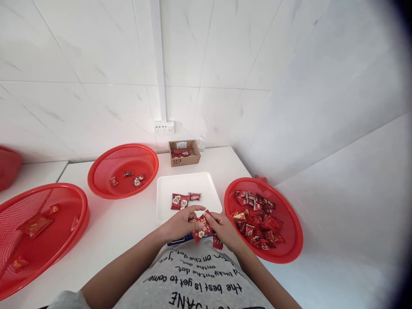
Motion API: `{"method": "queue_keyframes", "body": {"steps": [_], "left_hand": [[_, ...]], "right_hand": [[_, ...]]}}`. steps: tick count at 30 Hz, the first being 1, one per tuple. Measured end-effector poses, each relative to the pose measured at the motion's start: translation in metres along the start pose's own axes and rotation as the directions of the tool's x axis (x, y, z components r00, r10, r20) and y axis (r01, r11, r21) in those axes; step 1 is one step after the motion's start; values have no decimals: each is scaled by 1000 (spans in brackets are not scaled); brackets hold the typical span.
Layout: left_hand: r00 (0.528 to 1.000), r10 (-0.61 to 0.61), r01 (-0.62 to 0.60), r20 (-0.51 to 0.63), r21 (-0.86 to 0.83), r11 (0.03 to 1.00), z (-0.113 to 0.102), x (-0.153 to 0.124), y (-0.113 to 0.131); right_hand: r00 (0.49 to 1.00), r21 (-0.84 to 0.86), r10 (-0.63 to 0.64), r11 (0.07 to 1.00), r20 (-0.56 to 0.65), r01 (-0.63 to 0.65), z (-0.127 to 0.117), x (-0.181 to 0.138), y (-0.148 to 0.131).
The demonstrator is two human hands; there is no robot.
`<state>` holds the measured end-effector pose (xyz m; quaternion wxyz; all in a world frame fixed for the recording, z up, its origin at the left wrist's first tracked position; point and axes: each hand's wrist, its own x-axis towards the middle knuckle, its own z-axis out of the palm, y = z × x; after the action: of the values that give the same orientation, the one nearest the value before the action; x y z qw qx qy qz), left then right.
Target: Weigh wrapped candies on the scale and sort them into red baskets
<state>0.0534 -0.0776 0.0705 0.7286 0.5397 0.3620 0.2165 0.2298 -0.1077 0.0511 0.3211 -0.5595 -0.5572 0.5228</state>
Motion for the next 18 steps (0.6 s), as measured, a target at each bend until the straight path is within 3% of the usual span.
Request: {"method": "queue_keyframes", "body": {"steps": [4,9,13,18], "left_hand": [[988,28,-36,-151,-48,998,1,2,-5],[947,186,-195,-260,-9,981,6,-2,2],[933,228,-237,-279,3,972,9,-6,8],[951,166,-188,-261,-61,980,8,-5,11]], "right_hand": [[992,-11,-10,1000,-125,8,1,-1,0],[966,80,-1,997,-258,22,7,-7,-8],[958,129,17,991,-286,21,8,-12,-16],[943,66,9,998,-333,14,5,-10,-19]]}}
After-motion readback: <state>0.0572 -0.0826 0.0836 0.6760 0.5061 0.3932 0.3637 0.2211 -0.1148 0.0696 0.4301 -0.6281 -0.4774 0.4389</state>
